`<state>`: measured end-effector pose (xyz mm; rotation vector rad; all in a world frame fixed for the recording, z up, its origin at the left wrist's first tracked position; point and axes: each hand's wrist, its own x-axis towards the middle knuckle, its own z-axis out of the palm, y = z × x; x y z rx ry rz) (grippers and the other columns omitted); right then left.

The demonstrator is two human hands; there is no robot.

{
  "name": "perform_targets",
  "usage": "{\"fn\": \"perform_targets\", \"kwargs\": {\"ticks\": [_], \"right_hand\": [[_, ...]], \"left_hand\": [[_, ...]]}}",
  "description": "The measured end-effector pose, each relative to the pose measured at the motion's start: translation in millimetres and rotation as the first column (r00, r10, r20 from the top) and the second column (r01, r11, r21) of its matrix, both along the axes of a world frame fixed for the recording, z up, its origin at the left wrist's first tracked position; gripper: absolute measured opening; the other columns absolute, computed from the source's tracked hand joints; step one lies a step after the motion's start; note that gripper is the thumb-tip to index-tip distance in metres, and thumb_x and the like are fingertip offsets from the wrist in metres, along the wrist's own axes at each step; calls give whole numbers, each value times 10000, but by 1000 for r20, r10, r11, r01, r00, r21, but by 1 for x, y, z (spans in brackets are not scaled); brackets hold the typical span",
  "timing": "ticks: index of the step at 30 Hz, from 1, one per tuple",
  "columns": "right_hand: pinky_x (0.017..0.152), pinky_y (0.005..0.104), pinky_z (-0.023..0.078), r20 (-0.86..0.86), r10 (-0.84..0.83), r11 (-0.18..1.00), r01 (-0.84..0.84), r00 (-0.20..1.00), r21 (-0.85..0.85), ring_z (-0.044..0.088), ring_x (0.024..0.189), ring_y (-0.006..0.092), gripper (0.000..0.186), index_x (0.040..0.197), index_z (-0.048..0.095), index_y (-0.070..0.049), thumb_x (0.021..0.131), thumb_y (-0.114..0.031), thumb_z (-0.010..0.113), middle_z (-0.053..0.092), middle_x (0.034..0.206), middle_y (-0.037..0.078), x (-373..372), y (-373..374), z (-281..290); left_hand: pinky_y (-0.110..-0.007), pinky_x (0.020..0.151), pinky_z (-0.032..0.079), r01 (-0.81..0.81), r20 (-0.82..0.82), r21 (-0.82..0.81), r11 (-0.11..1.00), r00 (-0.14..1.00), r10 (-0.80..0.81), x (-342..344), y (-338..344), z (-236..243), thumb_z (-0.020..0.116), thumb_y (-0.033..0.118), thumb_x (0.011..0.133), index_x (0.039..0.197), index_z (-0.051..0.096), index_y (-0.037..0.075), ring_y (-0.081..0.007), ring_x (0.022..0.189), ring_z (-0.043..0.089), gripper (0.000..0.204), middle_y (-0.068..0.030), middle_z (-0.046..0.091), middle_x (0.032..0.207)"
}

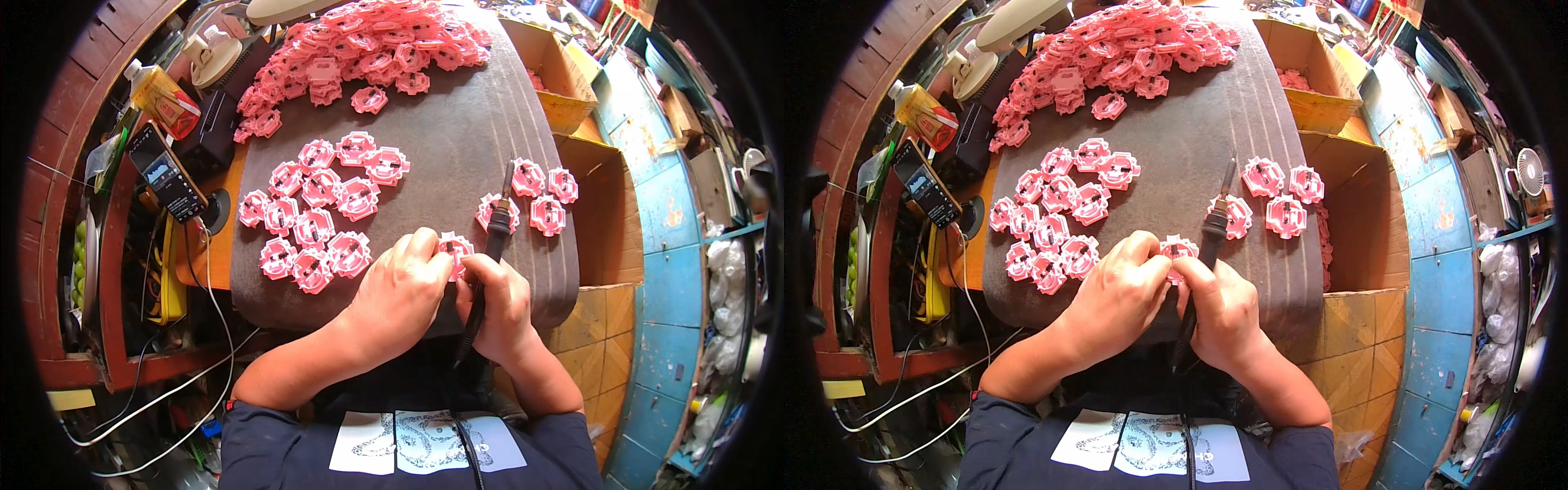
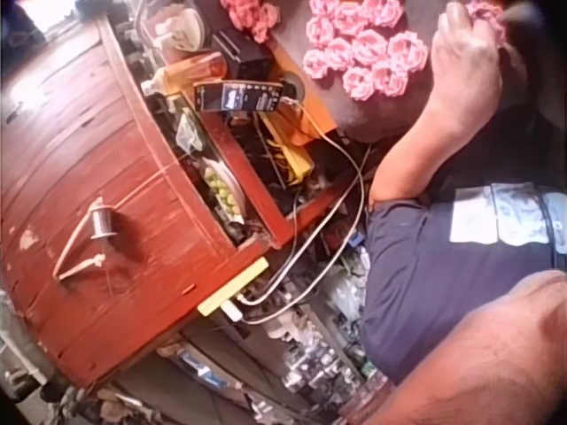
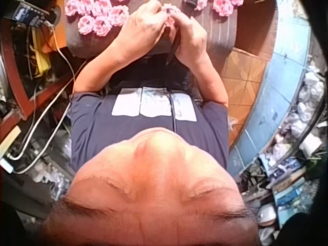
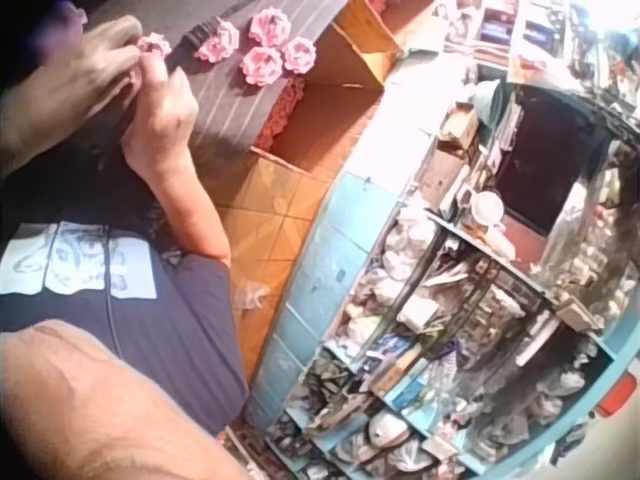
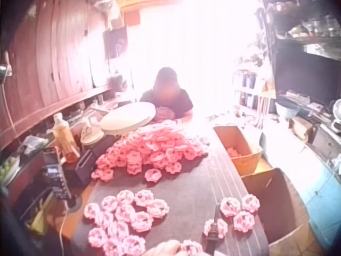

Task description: The person uses a soldering iron to apply heat to small pink plastic components on a workbench. They pick up each piece, apply the soldering iron to specific areas, then place the finished pieces aside. The process is repeated for multiple identical parts.

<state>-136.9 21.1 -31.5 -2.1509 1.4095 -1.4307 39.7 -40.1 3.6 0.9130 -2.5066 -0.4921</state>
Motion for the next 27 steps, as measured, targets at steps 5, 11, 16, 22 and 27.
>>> {"fn": "perform_targets", "kwargs": {"ticks": [5,11,16,22,27], "right_hand": [[678,455,560,84,28,1000,-29,996,5,708,799,395,446,1332,565,-18,909,54,687,708,1018,222,0,-2,-3],[643,369,535,198,28,998,-37,980,42,652,708,253,436,1307,571,-12,898,61,702,635,853,109,-2,-1,-7],[644,345,524,233,22,997,-39,972,66,630,699,206,430,1298,575,-14,896,60,707,617,825,76,-1,-2,-7],[648,348,521,196,4,998,-17,981,61,626,706,211,447,1295,574,-11,873,83,688,623,853,89,-2,-5,-8],[635,332,517,247,-55,997,39,967,71,618,694,200,482,1289,576,-14,837,116,677,621,856,89,0,-2,-16]], "left_hand": [[-437,883,575,34,-204,95,995,979,-14,2,5,-2,742,-19,860,1131,677,-26,-367,1013,680,279,-189,617,1127],[-408,761,608,108,-367,144,984,929,-49,1,-2,-24,761,4,854,1116,729,19,-333,909,715,264,-152,662,1073],[-397,728,609,79,-419,138,987,908,-14,-1,-2,-33,770,20,868,1086,742,42,-323,881,727,221,-134,685,1058],[-396,723,608,55,-431,121,991,902,3,-1,0,-34,775,29,877,1056,750,53,-317,877,733,183,-122,698,1039],[-398,711,600,32,-437,128,991,899,27,-4,2,-31,771,48,895,1026,751,59,-311,865,730,133,-117,693,1030]]}}
